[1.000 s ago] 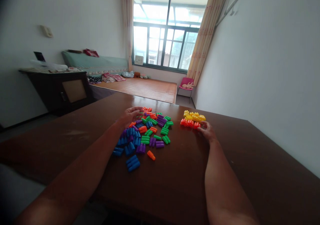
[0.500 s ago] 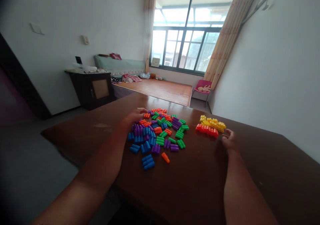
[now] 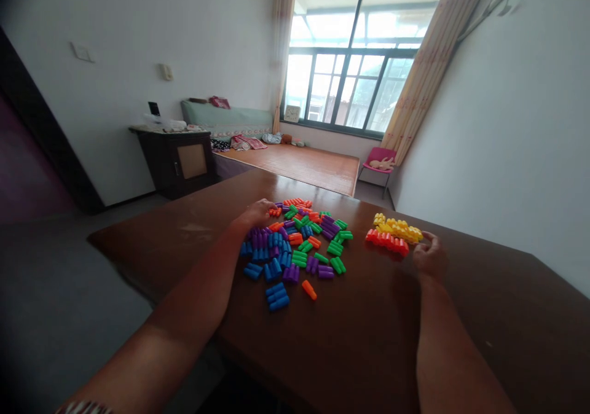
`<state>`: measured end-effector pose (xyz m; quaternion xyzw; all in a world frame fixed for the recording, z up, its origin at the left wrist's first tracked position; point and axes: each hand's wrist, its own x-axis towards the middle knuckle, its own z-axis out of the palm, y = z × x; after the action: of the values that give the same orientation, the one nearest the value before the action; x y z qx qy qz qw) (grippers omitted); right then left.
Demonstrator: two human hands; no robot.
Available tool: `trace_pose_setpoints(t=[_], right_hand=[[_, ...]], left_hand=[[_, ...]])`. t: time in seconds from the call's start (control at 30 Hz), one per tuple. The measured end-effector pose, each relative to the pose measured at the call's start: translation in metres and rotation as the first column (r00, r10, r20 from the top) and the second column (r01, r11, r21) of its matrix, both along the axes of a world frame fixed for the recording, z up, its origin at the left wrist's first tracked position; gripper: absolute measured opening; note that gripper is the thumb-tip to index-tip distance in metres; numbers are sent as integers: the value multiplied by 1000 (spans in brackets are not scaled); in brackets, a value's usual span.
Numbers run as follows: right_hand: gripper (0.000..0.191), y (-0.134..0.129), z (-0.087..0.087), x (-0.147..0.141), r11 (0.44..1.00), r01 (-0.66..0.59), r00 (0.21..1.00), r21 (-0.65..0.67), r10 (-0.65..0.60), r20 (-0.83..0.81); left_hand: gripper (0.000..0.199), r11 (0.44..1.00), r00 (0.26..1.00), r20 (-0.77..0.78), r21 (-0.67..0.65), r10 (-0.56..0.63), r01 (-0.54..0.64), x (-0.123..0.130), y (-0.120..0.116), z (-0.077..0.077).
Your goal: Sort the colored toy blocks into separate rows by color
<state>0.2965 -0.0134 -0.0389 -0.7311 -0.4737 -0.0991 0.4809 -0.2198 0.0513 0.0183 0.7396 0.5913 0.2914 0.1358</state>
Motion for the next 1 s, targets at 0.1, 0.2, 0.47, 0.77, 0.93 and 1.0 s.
trace_pose_setpoints(t=[0.1,0.2,0.47,0.77,0.93,1.0], right_hand=[[50,-5,11,-14,997,78,997,11,-78,-1],[49,-9,20,-27,997,64,998,38,-65,27],[44,-10,44,-66,996,-52,994,75,44,97],[35,-12,67,-152,804,-591,806,-57,592,-1],[51,-25,77,-209,530,-837,532,-134,846,25],[52,-30,77,-223,480,-863,474,-157,877,75]], left_hand=[[16,993,993,-59,-74,-98,93,6,-7,8],[17,960,968,-60,-160,-242,230,10,-12,11],[27,966,978,-13,-161,-207,202,8,-10,7],[46,897,669,701,-98,-245,431,31,-11,14],[59,674,369,896,-116,-245,729,66,-33,12],[57,625,340,906,-117,-250,772,77,-40,10]])
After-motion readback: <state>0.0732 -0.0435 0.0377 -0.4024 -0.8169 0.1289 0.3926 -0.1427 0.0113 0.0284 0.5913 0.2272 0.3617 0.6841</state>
